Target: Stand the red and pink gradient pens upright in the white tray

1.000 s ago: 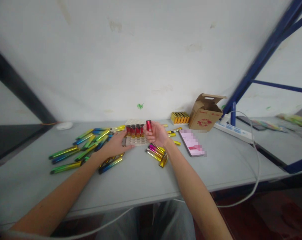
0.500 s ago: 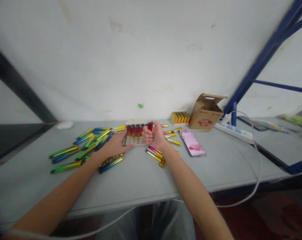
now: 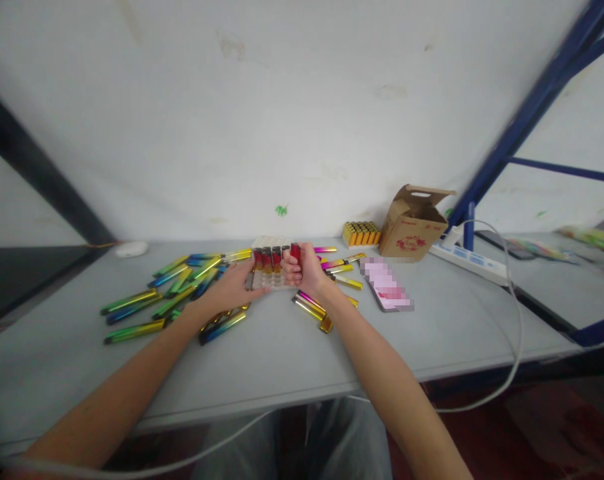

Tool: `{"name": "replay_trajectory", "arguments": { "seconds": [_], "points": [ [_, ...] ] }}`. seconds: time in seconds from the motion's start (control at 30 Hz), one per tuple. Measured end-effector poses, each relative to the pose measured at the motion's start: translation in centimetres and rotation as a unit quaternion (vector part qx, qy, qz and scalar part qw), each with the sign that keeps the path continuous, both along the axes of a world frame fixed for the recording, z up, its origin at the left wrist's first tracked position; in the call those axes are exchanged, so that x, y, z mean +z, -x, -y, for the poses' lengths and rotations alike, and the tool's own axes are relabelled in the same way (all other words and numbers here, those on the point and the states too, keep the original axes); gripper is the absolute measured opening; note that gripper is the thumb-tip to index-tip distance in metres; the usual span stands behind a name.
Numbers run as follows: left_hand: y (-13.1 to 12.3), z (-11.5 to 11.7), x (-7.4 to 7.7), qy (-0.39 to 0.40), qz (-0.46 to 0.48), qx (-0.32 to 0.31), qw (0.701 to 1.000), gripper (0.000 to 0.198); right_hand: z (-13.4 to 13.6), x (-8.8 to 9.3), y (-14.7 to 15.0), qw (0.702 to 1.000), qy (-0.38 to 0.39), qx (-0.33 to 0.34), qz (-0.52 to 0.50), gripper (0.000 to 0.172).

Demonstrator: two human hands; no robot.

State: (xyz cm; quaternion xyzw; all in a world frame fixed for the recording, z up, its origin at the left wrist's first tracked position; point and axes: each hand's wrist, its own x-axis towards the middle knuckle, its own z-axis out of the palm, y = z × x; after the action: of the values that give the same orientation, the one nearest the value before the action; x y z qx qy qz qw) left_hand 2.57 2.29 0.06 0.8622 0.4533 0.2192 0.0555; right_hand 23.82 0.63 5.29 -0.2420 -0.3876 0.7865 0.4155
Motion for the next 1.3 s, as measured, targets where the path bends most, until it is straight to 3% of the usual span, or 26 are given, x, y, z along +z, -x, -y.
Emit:
{"name": "replay_trajectory", "arguments": {
  "seconds": [0.43, 0.9, 1.2, 1.3],
  "points": [
    [0.0, 0.0, 0.0, -0.003, 0.016, -0.004, 1.000, 0.063, -0.3, -1.6, 0.3, 0.997, -0.036, 0.060, 0.044, 0.046],
    [0.0, 0.1, 0.0, -0.006, 0.004, -0.003, 1.000, 0.066, 0.2, -1.5, 0.8, 0.991, -0.050, 0.056, 0.114, 0.043],
    [0.1, 0.0, 0.0, -0.008, 0.000, -0.009, 1.000, 0.059, 0.3, -1.6, 1.0, 0.990, -0.080, 0.068, 0.093, 0.048],
    [0.0, 0.0, 0.1, -0.002, 0.007, -0.013, 1.000, 0.057, 0.4, -1.5, 1.0, 0.991, -0.093, 0.069, 0.073, 0.038]
  ]
}}
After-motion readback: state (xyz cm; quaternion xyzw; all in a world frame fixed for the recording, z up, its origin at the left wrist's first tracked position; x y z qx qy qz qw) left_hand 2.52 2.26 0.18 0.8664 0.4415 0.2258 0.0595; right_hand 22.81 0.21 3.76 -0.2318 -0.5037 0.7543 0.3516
